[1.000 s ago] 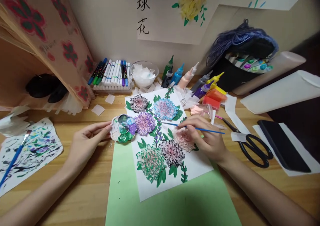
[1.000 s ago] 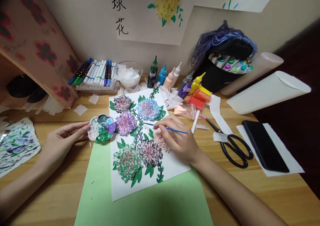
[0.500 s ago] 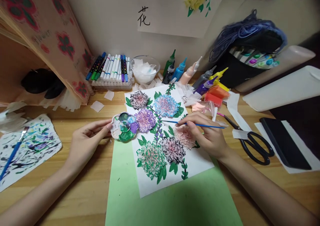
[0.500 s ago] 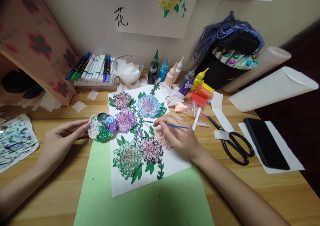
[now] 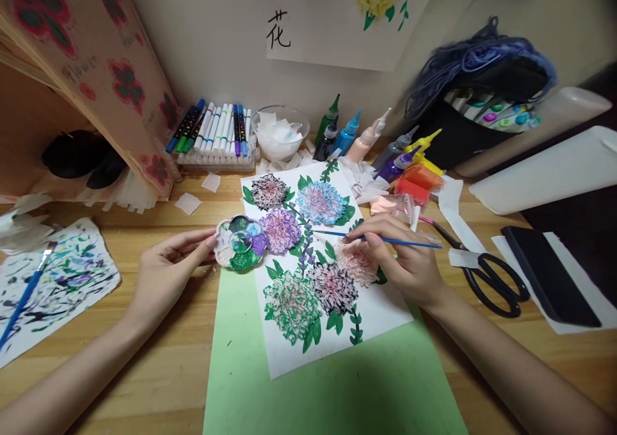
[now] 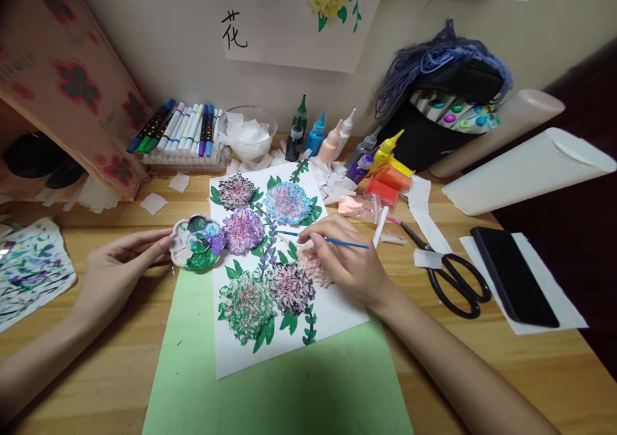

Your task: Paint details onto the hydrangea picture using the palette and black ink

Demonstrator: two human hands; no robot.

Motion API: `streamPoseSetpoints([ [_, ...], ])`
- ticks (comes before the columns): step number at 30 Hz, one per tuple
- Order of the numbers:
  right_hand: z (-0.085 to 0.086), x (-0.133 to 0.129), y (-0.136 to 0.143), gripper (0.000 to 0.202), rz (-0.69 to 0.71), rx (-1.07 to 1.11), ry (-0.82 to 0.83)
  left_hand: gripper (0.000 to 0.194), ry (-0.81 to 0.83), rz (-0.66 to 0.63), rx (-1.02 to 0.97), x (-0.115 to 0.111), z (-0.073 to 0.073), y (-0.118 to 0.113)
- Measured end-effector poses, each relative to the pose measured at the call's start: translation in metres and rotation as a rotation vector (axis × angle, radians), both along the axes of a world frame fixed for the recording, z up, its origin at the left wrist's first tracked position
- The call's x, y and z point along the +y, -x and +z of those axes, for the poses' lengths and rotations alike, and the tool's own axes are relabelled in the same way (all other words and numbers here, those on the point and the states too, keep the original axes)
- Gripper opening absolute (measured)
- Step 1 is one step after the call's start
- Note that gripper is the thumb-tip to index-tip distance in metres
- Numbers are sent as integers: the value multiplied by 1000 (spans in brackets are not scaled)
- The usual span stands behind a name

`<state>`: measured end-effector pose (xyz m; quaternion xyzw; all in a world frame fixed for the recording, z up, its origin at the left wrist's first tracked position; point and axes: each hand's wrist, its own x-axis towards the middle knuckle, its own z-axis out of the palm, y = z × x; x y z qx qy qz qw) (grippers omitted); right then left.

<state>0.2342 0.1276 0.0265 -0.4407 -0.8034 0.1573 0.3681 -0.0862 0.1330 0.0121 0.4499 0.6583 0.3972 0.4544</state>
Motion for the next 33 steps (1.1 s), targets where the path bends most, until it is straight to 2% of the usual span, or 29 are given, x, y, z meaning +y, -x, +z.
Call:
streamPoseSetpoints([
  [14,2,-3,3,20,30,-30,33,35,-16,5,-15,0,1,-1],
  [18,2,-4,4,19,-4,-6,32,33,-12,7,-19,0,1,-1],
  [23,0,-2,4,19,26,-28,85,35,-14,-2,-17,0,2,-1],
  [28,1,-2,3,20,-4,-14,37,38,-16,-6,-22,0,3,-2],
  [33,1,-2,4,20,36,-24,57,37,-7,-12,-15,0,3,-2],
])
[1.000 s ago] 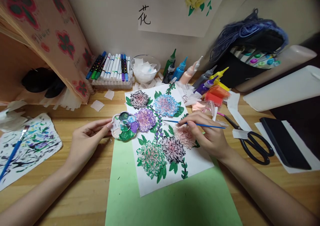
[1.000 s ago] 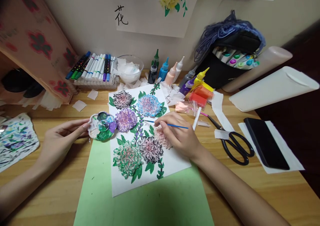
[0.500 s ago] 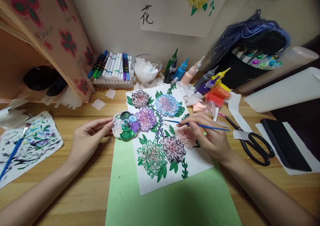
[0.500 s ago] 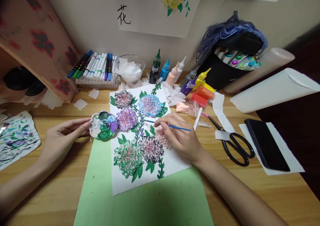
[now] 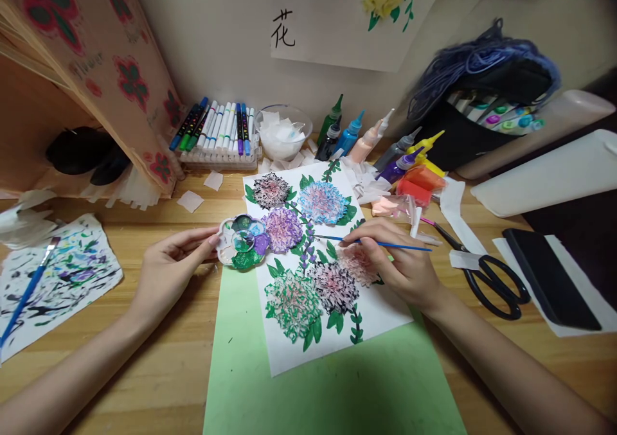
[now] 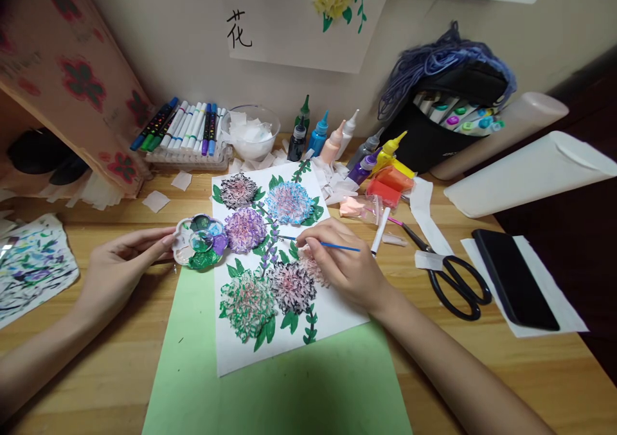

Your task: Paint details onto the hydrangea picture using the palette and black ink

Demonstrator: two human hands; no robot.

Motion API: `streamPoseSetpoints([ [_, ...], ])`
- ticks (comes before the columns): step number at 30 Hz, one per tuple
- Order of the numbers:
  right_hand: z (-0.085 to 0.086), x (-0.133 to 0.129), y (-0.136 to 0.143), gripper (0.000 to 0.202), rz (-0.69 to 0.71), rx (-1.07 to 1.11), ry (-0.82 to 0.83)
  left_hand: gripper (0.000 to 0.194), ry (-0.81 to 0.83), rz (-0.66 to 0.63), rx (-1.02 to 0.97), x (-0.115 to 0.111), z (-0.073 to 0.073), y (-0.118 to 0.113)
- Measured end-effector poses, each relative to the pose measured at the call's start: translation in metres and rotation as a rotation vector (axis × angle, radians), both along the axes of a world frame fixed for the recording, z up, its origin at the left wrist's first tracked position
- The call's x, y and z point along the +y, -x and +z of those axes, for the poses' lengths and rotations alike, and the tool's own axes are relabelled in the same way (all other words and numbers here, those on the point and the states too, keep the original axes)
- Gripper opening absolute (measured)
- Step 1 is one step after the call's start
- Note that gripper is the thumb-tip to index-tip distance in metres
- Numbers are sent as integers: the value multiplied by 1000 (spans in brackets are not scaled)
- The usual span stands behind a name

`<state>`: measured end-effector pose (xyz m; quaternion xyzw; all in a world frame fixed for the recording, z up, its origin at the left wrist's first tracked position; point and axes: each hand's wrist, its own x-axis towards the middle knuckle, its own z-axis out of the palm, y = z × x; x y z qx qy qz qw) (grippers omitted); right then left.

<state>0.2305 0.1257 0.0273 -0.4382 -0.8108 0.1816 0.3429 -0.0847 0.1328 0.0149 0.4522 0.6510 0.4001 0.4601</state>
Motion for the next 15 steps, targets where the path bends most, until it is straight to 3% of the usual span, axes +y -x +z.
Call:
streamPoseSetpoints([
  [9,-1,-1,-1,21,-18,9,11,35,-9,-2,-9,0,0,0],
  [15,12,-8,8,22,-76,105,-69,37,-25,-12,-44,0,-1,0],
])
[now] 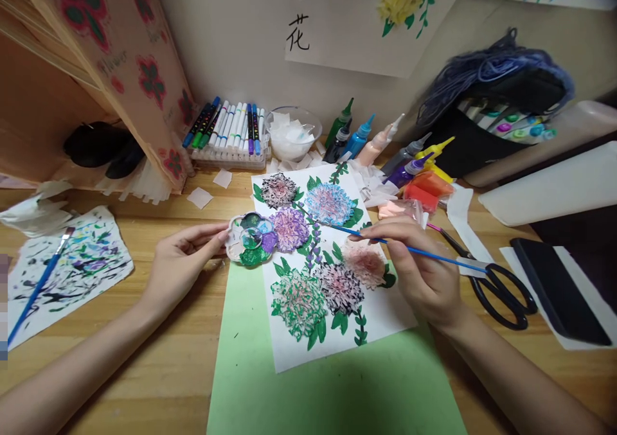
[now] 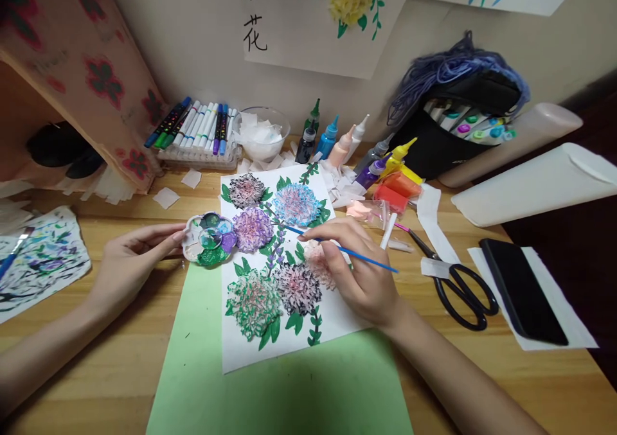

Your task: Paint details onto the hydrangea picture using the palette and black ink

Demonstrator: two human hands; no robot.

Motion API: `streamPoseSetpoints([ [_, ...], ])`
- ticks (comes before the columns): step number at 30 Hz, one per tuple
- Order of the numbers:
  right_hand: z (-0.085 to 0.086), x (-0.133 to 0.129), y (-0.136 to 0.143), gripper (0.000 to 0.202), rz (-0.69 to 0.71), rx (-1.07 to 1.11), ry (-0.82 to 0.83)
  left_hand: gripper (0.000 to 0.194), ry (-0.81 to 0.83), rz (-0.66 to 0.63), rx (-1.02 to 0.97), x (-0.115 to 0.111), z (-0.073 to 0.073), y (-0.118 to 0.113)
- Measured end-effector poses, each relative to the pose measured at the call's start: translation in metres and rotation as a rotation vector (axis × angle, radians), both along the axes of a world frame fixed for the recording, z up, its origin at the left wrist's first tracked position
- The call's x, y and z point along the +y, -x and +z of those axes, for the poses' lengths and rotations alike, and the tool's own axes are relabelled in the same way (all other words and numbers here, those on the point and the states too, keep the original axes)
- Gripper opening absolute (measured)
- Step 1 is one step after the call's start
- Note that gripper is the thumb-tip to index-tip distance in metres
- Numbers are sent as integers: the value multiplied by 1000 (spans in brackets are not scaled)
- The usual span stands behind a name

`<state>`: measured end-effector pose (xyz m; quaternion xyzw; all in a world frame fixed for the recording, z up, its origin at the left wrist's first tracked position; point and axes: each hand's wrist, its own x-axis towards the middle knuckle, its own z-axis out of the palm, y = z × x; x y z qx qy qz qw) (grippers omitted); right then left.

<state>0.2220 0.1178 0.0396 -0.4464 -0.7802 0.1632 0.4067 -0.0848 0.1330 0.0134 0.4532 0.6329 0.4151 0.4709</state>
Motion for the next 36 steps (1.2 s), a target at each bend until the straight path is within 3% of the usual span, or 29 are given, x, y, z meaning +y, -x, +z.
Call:
streamPoseSetpoints([
  [8,13,3,47,23,260,-77,-5,39,-6,-21,-48,-1,0,0],
  [23,12,4,53,24,266,-205,-67,35,-26,-54,-87,-1,-4,2],
  [27,16,2,46,24,181,-70,-38,39,-24,-50,-64,-2,-3,2],
  [32,25,10,28,18,-104,155,-49,37,-19,-2,-50,-1,-1,2],
  [36,32,19,9,16,-156,87,10,34,-30,15,-42,0,-2,4],
])
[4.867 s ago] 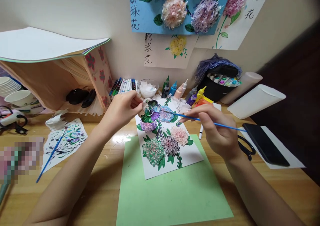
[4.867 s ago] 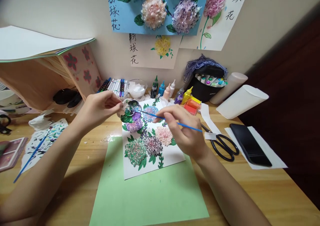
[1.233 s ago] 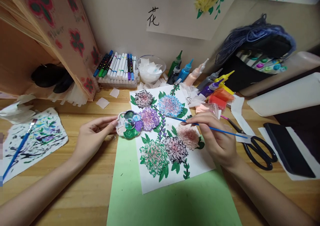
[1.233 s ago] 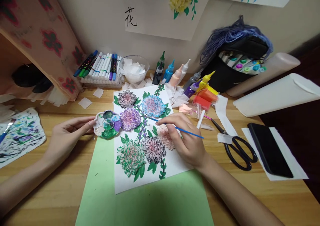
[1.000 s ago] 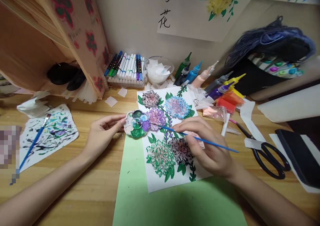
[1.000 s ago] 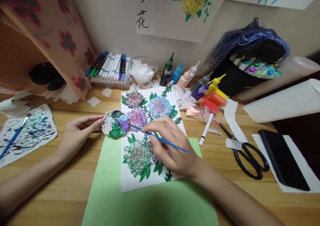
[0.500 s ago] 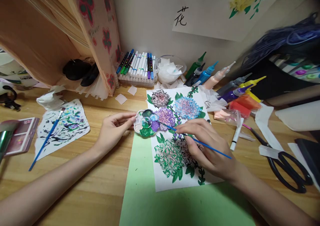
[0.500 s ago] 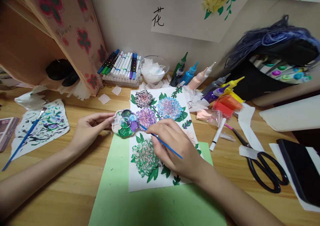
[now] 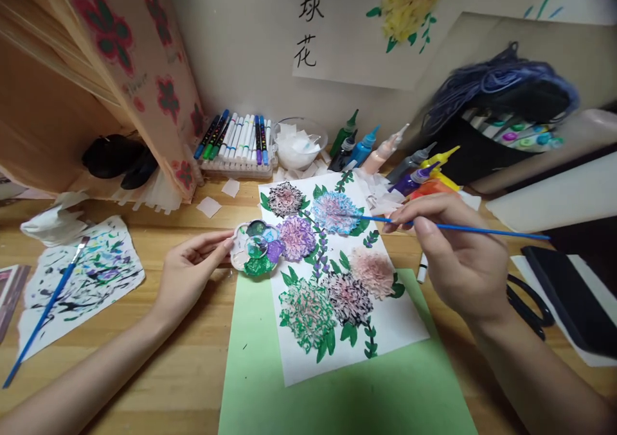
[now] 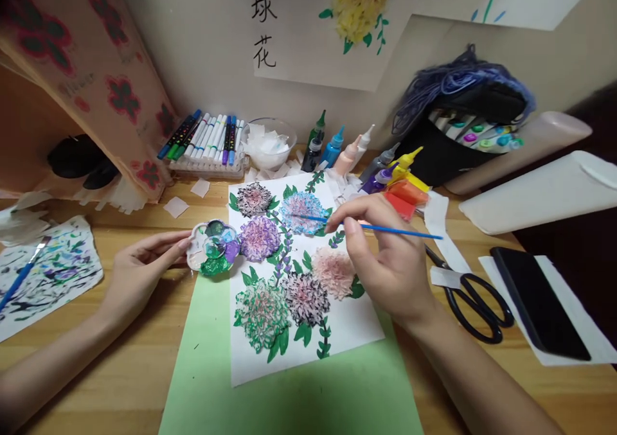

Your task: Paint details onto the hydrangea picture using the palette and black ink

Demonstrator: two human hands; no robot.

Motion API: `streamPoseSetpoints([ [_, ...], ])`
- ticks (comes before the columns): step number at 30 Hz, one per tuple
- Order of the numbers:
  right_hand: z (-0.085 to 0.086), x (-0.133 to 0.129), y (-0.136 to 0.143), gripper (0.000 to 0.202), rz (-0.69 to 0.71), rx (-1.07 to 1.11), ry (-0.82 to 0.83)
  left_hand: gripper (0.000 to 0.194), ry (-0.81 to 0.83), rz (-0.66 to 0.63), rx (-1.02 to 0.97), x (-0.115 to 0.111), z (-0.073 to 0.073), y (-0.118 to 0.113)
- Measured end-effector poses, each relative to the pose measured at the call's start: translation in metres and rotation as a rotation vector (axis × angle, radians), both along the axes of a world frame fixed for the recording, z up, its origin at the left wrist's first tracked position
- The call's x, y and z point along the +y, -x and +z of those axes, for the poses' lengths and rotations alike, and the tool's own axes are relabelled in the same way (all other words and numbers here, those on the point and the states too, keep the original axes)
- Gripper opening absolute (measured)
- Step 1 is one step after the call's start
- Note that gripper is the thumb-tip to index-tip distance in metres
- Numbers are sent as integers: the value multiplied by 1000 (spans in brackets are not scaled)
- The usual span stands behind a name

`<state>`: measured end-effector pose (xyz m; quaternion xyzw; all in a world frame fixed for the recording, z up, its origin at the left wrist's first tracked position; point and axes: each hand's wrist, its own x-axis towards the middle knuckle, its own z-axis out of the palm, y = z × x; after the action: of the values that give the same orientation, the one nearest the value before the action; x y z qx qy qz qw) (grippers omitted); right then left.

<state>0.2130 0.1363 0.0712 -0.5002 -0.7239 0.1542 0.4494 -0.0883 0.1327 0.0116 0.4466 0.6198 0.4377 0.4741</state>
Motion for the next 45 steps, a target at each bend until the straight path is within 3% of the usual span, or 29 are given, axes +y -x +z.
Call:
streamPoseSetpoints([
  [7,-13,-7,-10,14,218,-218,11,33,6,18,50,0,2,0],
  [14,-28,-18,-15,15,235,-160,52,36,30,31,68,1,2,0],
  [19,-28,-19,-13,14,295,-142,89,36,31,19,64,1,3,0],
  [45,-32,-20,-10,13,335,-177,114,34,-1,17,64,2,1,-2],
])
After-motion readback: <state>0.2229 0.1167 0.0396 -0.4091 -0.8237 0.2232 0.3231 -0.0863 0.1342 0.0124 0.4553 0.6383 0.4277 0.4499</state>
